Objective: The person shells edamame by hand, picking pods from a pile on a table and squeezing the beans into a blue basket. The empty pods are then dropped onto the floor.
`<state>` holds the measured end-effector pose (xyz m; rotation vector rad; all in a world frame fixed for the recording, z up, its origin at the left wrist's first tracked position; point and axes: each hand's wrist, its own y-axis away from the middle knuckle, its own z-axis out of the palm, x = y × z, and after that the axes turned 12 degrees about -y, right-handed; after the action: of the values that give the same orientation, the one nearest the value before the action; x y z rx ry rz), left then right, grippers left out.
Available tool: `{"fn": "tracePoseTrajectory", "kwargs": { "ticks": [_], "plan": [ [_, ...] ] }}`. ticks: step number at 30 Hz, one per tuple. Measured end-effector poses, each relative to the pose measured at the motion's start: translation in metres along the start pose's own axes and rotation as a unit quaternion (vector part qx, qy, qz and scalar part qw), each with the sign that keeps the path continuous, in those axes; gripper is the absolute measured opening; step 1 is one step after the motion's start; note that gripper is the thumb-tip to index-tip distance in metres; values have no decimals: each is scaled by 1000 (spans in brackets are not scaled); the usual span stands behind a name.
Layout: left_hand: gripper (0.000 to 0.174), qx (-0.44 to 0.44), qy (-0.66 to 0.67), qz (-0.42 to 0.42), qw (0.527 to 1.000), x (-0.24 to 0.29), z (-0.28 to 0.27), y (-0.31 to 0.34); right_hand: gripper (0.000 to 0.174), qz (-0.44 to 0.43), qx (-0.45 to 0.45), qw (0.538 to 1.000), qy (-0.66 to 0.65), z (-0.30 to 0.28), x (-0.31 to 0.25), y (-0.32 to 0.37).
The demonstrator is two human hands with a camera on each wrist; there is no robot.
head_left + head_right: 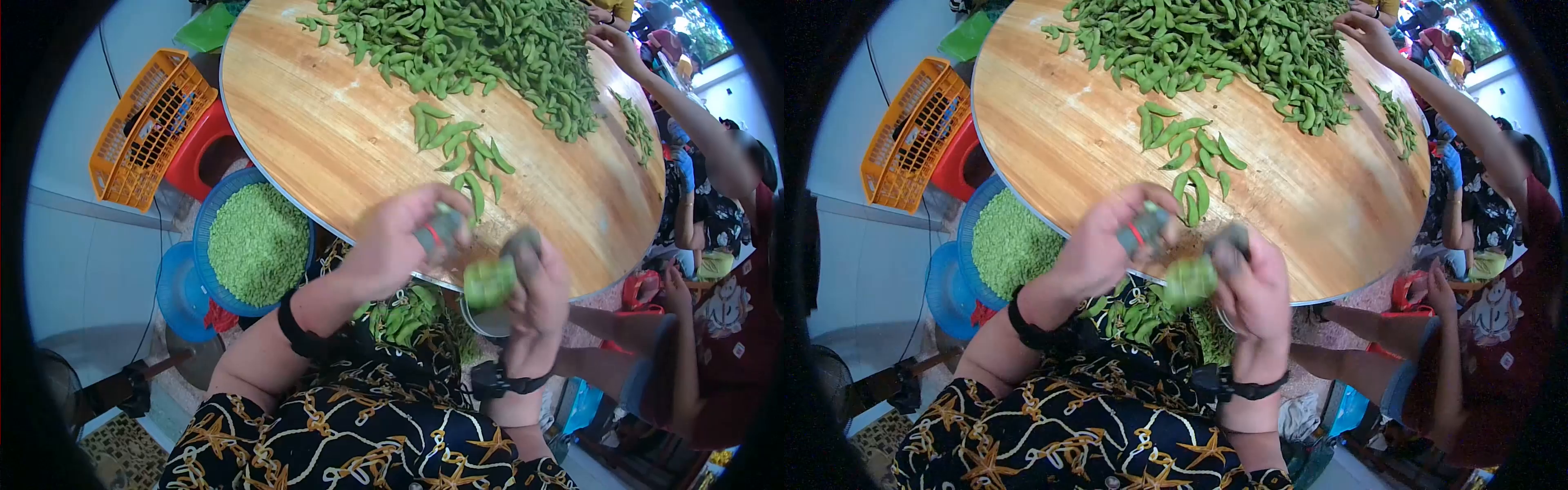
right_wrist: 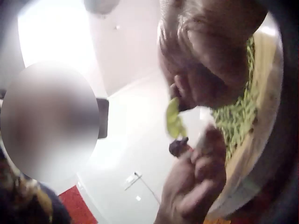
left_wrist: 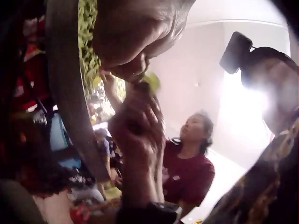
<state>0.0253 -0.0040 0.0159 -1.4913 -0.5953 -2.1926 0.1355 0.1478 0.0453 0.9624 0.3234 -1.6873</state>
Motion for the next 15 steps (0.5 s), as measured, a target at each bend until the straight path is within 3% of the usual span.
{"fn": "tracePoseTrajectory", "kwargs": {
  "ticks": [1,2,3,4,5,6,7,8,10,12,14,15],
  "plan": [
    [29,47,81,-7,996,1,-10,1,19,18,-151,983,102,-11,-15,4],
    [29,48,79,-8,996,3,-16,2,22,34,-297,934,198,-19,-22,6],
    [24,84,59,12,995,5,-20,2,28,-34,-216,918,331,0,-23,4],
    [19,119,39,33,992,6,-20,3,28,-34,-213,919,330,5,-14,0],
    [17,124,38,23,991,7,-16,3,28,-117,-116,842,514,7,-5,-5],
    [17,122,38,24,991,5,-13,2,28,-196,-14,716,670,8,5,-11],
    [15,119,16,16,993,3,-10,1,24,-260,17,681,684,9,16,-17],
    [14,118,-5,7,993,1,-7,1,24,-261,17,682,683,6,21,-22],
    [11,121,-15,12,992,1,-4,1,22,-240,56,639,729,2,28,-27],
    [11,107,-57,-14,993,3,-1,2,19,-247,53,637,728,0,27,-27],
    [12,100,-79,-13,992,-3,1,1,18,-293,36,687,664,-6,23,-28],
    [13,96,-99,-12,990,-5,2,-1,18,-294,37,687,663,-8,20,-28]
  ]
}}
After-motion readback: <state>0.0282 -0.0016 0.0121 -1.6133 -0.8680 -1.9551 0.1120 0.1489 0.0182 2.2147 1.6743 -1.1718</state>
